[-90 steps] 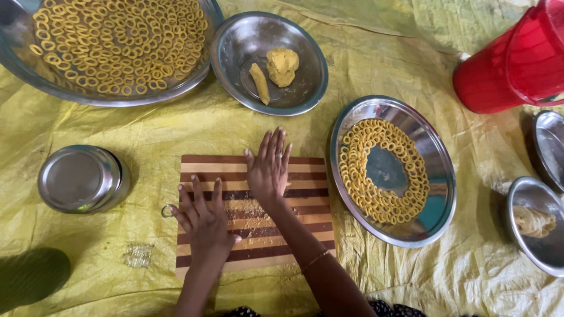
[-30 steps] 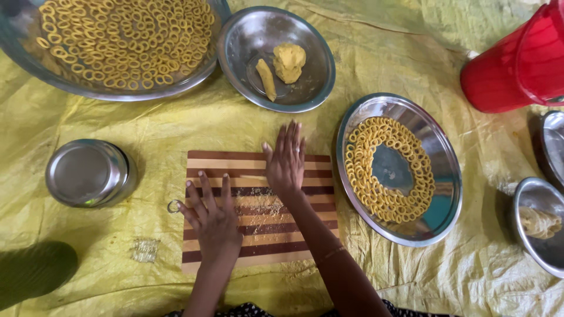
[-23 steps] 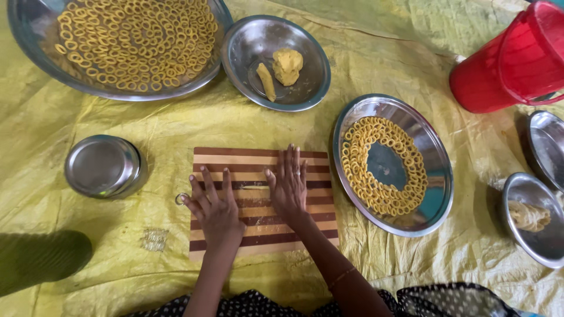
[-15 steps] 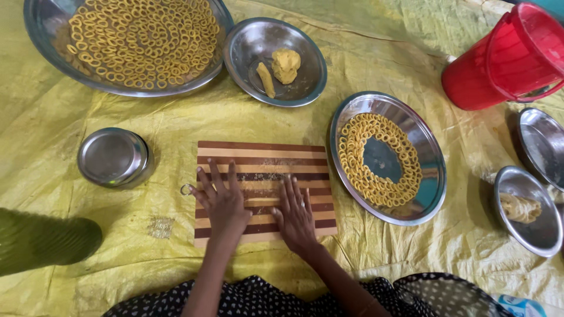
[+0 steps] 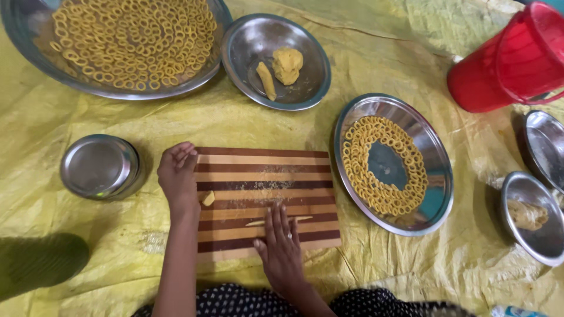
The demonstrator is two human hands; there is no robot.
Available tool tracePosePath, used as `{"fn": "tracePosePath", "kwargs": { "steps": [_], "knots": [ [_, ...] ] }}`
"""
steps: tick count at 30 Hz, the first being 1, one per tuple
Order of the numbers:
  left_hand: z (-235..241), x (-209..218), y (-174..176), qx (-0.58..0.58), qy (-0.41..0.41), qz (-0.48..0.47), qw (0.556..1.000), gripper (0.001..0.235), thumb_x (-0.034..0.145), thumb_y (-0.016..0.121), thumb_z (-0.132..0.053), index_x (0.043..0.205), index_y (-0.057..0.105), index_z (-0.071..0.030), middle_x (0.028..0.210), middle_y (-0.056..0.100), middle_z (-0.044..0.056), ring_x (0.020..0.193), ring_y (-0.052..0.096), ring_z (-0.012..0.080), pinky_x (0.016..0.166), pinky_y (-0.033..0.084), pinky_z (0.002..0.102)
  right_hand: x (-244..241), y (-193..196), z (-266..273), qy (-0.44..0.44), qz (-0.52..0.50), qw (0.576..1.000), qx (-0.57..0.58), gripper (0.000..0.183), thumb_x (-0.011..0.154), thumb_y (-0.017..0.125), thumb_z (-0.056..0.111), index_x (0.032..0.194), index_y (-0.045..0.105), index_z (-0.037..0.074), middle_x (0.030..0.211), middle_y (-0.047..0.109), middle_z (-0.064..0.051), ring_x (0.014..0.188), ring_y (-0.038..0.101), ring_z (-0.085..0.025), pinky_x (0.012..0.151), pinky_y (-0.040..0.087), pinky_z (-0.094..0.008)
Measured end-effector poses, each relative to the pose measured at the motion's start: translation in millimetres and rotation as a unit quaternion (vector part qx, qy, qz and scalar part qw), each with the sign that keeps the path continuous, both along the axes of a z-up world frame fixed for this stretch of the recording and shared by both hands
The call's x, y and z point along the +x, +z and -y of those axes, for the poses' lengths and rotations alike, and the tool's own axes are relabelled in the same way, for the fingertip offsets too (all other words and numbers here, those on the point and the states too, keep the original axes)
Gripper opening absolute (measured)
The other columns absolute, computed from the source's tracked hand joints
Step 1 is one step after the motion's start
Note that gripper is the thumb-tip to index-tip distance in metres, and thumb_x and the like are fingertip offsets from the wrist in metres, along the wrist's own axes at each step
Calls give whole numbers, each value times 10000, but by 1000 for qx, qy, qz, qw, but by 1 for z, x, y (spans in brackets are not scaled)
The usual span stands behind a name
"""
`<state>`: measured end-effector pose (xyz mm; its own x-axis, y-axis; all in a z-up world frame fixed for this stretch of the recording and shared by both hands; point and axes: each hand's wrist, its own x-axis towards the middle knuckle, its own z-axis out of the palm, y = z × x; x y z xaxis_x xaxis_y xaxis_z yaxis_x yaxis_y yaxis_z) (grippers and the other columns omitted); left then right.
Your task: The person rolls small pieces of dough into thin strips on a wooden board, then joins the ends to form rings. The rings are placed into a metal tray. The process is repeated with additional dough pieces.
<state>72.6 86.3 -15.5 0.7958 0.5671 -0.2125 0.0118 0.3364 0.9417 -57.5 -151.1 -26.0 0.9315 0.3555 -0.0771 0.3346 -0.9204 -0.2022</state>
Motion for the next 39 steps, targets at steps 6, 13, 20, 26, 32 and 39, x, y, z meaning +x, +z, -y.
{"fn": "tracePosePath", "kwargs": {
  "steps": [6,13,20,26,32,39],
  "knots": [
    [3,25,-9,24,-18,-5,1000,143,1016,608,-40,1149,657,-16,1166,720,91,1144,678,160,1088,507,296,106,-17,-30,-15,78,996,-39,722,1082,140,487,1621,40,17,1719,-45,-175,1590,-54,-298,1273,-52,-506],
    [15,19,-8,7,-74,-17,997,190,983,580,-14,1156,651,-48,1186,713,92,1160,673,169,1075,517,309,234,-29,-62,-103,63,992,-32,741,1080,155,511,1607,95,-7,1707,1,-224,1586,-27,-340,1262,-11,-544],
    [38,14,-5,-36,-109,14,993,188,980,622,-87,1153,675,-35,1180,730,118,1151,696,185,1076,538,321,233,-26,-67,-99,145,985,-4,744,1093,237,472,1604,137,-59,1691,142,-262,1585,93,-381,1263,47,-564],
    [43,1,-3,-12,-117,37,992,227,996,642,-158,1167,662,-10,1196,731,125,1168,684,177,1077,506,320,148,-15,-56,-65,101,992,-31,731,1082,267,497,1592,172,-18,1702,123,-219,1593,75,-357,1271,45,-538],
    [42,-2,-5,31,-92,27,995,176,991,650,-138,1135,686,-45,1153,747,93,1131,697,165,1035,520,313,79,-1,-39,-10,38,998,57,735,1088,210,468,1621,141,-34,1714,76,-241,1595,55,-367,1271,18,-523],
    [36,2,-13,31,-84,39,995,150,992,656,-112,1124,688,-48,1136,746,80,1117,699,152,1026,526,299,21,10,-22,-6,-23,999,41,720,1077,194,446,1607,115,-36,1704,68,-255,1594,26,-358,1261,8,-530]
  ]
}}
